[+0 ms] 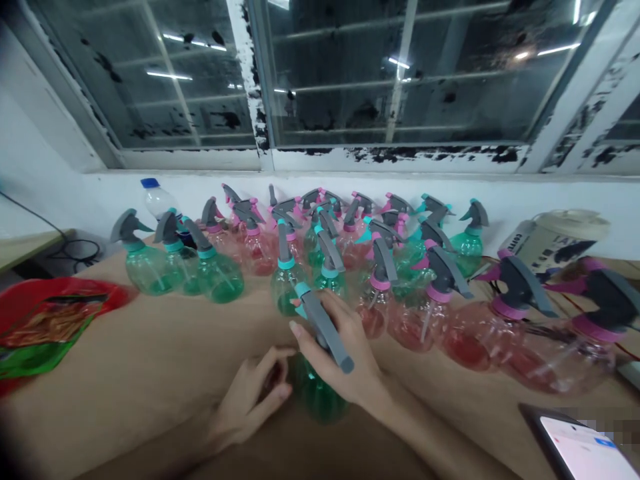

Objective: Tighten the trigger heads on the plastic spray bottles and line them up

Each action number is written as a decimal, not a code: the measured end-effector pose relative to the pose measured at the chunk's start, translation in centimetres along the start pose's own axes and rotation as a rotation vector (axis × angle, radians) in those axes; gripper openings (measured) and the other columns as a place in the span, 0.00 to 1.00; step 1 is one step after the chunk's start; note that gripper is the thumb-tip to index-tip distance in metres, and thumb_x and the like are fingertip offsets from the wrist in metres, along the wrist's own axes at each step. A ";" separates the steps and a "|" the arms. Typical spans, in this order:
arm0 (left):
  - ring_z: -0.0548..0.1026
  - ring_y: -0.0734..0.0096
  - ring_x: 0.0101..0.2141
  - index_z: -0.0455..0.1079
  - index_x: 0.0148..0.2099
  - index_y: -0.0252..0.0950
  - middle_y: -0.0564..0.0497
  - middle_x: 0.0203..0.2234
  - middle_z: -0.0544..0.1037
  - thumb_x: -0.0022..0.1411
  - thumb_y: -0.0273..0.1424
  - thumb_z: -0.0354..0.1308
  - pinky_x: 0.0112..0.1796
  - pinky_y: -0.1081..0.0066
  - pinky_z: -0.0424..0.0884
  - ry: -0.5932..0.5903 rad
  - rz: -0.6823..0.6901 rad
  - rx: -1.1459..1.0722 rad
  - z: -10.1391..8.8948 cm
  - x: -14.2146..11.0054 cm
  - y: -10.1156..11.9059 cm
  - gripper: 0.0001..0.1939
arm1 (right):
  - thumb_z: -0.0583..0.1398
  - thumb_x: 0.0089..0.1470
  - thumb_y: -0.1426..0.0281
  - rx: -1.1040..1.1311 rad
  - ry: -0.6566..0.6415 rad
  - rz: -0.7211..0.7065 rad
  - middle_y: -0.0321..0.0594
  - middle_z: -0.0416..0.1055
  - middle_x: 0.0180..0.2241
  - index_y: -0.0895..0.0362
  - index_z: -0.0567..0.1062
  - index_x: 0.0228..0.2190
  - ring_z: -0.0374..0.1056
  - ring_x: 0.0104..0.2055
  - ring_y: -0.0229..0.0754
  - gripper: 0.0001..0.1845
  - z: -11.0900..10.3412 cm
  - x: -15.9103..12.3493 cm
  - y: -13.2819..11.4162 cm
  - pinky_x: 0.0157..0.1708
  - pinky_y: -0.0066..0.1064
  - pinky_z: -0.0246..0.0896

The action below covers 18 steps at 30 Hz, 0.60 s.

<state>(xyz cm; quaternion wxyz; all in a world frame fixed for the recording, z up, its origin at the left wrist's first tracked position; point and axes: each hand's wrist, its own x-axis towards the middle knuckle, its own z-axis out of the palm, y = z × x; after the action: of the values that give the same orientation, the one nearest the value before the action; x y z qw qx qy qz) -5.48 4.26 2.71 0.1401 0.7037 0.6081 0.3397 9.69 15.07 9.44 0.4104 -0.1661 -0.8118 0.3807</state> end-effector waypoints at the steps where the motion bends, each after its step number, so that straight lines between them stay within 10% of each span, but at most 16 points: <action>1: 0.72 0.70 0.26 0.61 0.49 0.39 0.53 0.26 0.72 0.66 0.42 0.41 0.30 0.70 0.67 0.035 -0.031 0.039 -0.4 0.3 -0.5 0.17 | 0.57 0.52 0.71 -0.004 -0.006 -0.006 0.38 0.70 0.35 0.52 0.70 0.37 0.69 0.36 0.40 0.09 -0.1 0.1 0.1 0.36 0.34 0.64; 6: 0.73 0.69 0.28 0.66 0.40 0.40 0.52 0.29 0.74 0.65 0.36 0.45 0.31 0.70 0.68 0.104 -0.158 0.183 -1.3 1.6 -2.1 0.11 | 0.57 0.48 0.75 -0.026 -0.038 -0.072 0.38 0.70 0.34 0.53 0.70 0.37 0.68 0.39 0.41 0.11 -0.3 0.3 0.2 0.40 0.34 0.64; 18: 0.73 0.67 0.31 0.65 0.37 0.38 0.51 0.31 0.71 0.65 0.30 0.45 0.32 0.68 0.69 0.076 0.014 0.366 -0.6 1.6 -2.7 0.08 | 0.57 0.52 0.71 -0.047 -0.001 -0.066 0.33 0.68 0.26 0.54 0.69 0.29 0.68 0.28 0.36 0.01 -0.4 0.0 -0.1 0.29 0.28 0.64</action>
<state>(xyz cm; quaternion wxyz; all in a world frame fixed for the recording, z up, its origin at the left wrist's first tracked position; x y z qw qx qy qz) -7.85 6.28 1.97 -0.0160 0.7083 0.6598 0.2506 9.96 15.21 9.67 0.4184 -0.1485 -0.8259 0.3476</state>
